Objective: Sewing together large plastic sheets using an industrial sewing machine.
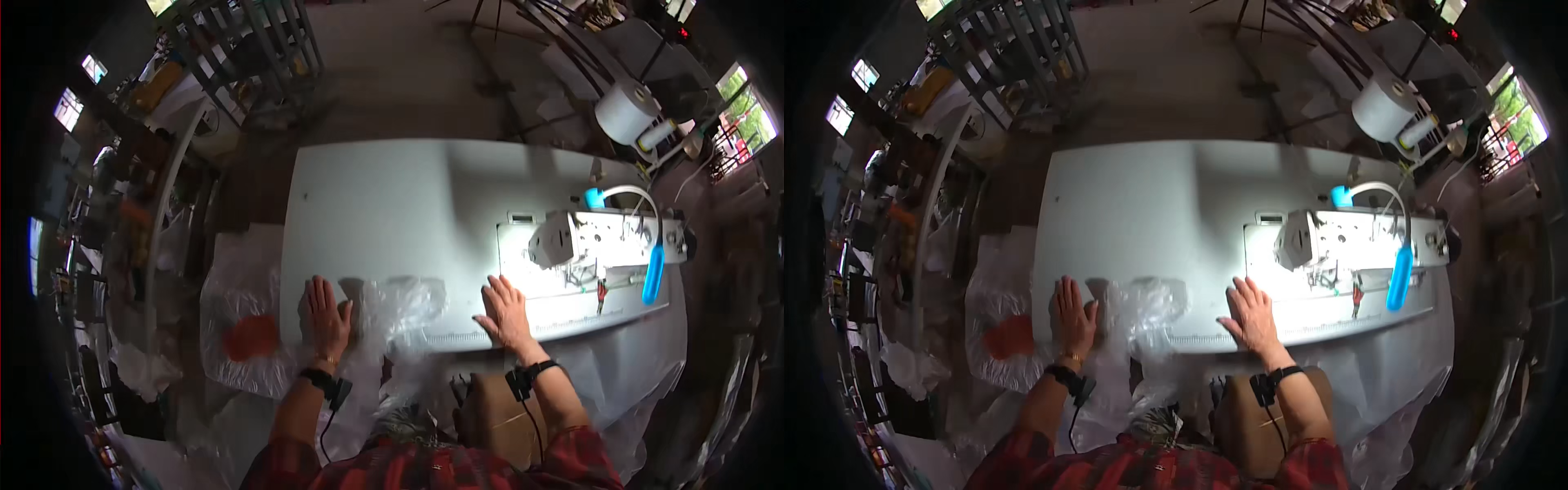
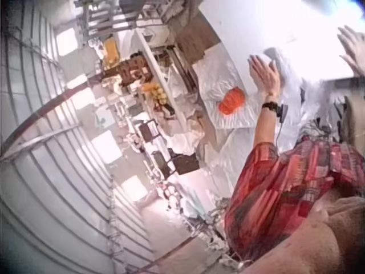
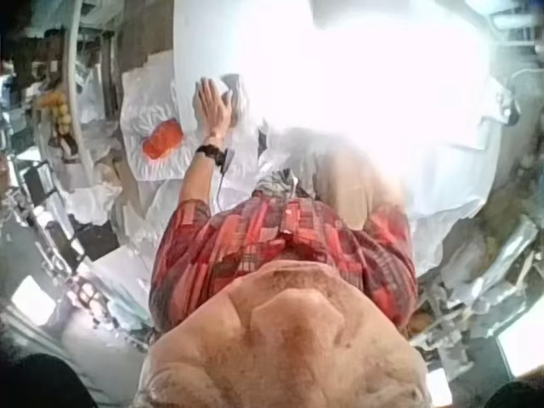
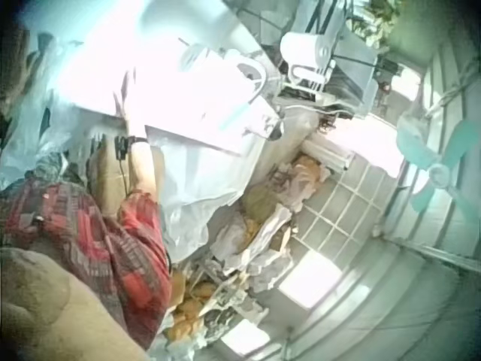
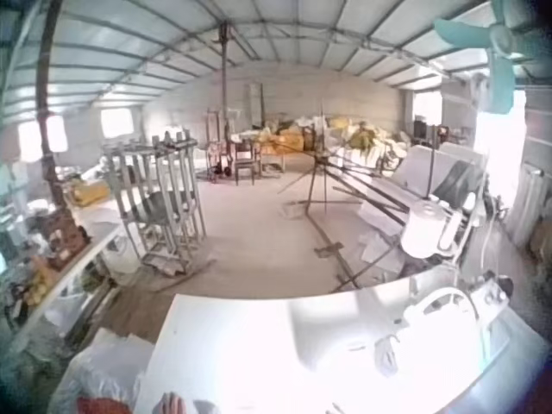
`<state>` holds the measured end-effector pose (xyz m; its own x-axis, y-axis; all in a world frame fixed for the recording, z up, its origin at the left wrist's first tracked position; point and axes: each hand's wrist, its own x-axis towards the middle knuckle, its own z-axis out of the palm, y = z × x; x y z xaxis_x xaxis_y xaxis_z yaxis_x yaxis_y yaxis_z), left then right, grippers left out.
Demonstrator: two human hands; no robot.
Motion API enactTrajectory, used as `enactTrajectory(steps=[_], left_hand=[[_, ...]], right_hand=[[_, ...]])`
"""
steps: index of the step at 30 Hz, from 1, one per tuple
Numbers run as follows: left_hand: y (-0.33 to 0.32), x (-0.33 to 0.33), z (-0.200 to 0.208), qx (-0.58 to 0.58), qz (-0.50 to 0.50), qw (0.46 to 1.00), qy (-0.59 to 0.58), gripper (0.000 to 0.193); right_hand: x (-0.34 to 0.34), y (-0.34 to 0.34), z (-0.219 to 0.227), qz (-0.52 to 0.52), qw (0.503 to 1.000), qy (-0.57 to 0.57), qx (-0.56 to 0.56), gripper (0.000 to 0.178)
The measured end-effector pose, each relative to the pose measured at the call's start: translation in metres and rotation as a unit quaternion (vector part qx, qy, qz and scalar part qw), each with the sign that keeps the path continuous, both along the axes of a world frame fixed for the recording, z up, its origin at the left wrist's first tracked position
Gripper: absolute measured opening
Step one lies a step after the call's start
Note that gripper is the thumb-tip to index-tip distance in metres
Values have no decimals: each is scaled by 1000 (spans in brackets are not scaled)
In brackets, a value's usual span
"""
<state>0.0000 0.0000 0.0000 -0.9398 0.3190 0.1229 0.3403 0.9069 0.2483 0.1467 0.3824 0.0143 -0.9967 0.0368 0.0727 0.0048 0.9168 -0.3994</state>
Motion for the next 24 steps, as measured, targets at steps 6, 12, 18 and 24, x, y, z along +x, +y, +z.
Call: enactTrajectory(steps=[6,12,18,24], left_hand=[[-8,-5,7,-6,-4,1000,-5,72],[-2,-5,14,-3,4,1000,-20,74],[-3,-6,20,7,1,999,-38,74],[-1,-8,20,14,6,999,-43,71]], right_hand=[[-6,-9,5,-30,999,-12,15,74],[-8,-6,11,-29,999,-24,21,73],[-9,-8,12,-35,999,-35,22,72],[-14,-6,6,-16,1000,-6,5,72]])
